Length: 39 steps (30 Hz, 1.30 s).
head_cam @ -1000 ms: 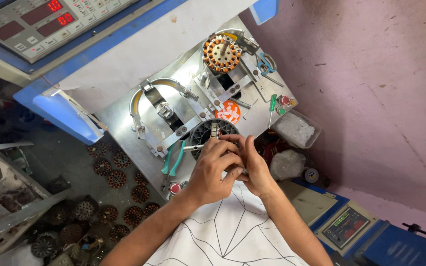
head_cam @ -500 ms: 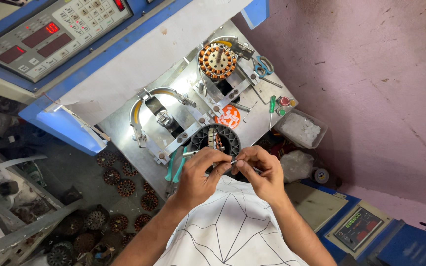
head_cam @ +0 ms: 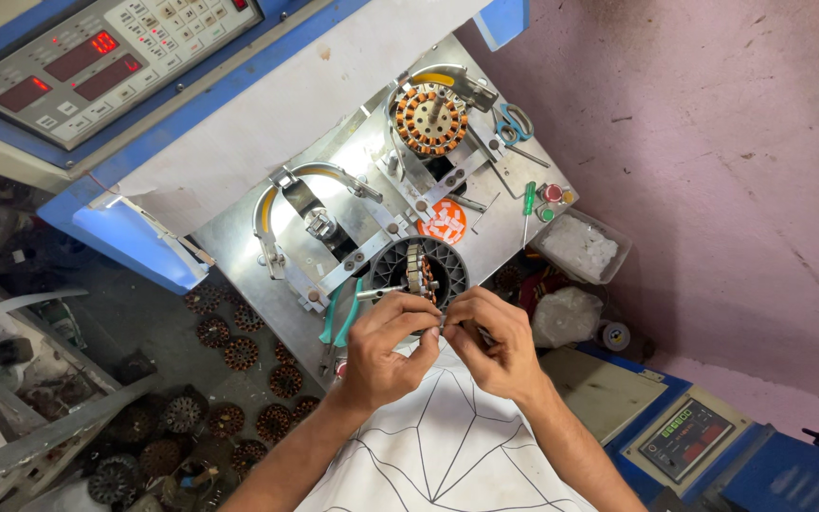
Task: The person inserts white insulation strips into the slots of a circular metal fan stator by hand while working at a workbench and on the floor.
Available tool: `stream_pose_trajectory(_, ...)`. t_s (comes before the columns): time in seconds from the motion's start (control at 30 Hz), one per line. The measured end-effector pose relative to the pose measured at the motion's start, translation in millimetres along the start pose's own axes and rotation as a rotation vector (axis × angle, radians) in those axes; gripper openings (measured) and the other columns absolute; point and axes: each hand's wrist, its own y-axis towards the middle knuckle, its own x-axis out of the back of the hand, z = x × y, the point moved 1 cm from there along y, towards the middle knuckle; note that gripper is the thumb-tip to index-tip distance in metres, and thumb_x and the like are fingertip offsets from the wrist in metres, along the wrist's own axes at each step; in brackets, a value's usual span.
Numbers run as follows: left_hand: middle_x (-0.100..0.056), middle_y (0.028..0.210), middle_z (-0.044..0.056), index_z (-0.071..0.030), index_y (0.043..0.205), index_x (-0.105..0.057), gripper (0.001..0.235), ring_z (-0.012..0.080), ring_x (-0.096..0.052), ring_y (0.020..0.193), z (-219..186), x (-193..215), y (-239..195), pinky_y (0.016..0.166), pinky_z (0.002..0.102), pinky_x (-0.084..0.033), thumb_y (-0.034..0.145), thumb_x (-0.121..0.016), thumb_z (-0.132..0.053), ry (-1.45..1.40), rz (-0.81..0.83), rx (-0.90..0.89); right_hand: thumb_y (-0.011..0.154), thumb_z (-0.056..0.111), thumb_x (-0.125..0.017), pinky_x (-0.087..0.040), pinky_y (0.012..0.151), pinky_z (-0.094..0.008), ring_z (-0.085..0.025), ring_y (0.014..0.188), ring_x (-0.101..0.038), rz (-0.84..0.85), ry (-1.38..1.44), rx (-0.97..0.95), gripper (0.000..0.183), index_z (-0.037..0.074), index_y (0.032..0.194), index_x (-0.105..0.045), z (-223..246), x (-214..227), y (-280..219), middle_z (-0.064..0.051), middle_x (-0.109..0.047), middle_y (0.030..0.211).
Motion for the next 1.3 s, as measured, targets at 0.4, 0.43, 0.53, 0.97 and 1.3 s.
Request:
stream_pose_trajectory(0.4,-0.063,0.132,0.018,-0.003,0.128,-0.057,0.067,0.0361,-0.063,0.121,41.3,13.9,11.0,0.100,0.042,-0.053,0.072,-0.090,-0.018,0.123,0.115,0.034,0.084,-0.002,-0.073,-0.045,0.050,-0.029,-0.014,0.056,-0.060,-0.084,-0.115,-0.360,0.022,0.002,0.106,-0.067,-13.9,-15.5,28.8,-0.007,-0.070,0.093)
stream_pose_trajectory(0.43,-0.057,0.137,0.022,0.000,0.138,-0.047,0.093,0.0397,-0.058,0.124,47.8,13.8,14.2,0.100,0.044,-0.050,0.062,-0.094,-0.026,0.081,0.148,0.143,0.086,-0.001,-0.070,-0.046,0.051,-0.028,-0.012,0.059,-0.062,-0.093,-0.060,-0.376,0.022,0.001,0.107,-0.066,-21.0,-17.3,33.8,-0.006,-0.069,0.095)
stream_pose_trajectory(0.53,-0.057,0.142,0.020,-0.003,0.148,-0.041,0.116,0.0385,-0.058,0.130,59.9,8.9,15.7,0.105,0.043,-0.048,0.053,-0.100,-0.034,0.016,0.265,0.318,0.089,0.002,-0.068,-0.051,0.054,-0.026,-0.010,0.065,-0.065,-0.080,0.037,-0.417,0.018,0.001,0.107,-0.066,-38.9,-23.0,42.7,-0.004,-0.070,0.094)
stream_pose_trajectory(0.97,-0.043,0.158,0.019,-0.006,0.150,-0.041,0.099,0.0386,-0.048,0.146,67.3,-12.2,-13.9,0.118,0.045,-0.047,0.069,-0.096,-0.017,0.024,0.085,0.034,0.082,0.003,-0.068,-0.050,0.057,-0.032,-0.018,0.062,-0.062,0.010,-0.226,-0.205,0.013,0.002,0.095,-0.070,-22.8,-25.5,30.3,-0.009,-0.067,0.087)
stream_pose_trajectory(1.3,-0.066,0.122,0.013,0.000,0.126,-0.069,0.041,0.0199,-0.066,0.105,60.1,1.1,-19.1,0.091,0.032,-0.054,0.088,-0.078,-0.010,-0.161,-0.056,0.373,0.079,0.002,-0.074,-0.052,0.055,-0.030,-0.015,0.062,-0.063,-0.072,-0.142,-0.448,0.020,0.001,0.099,-0.071,-27.5,-35.2,31.8,-0.010,-0.072,0.084)
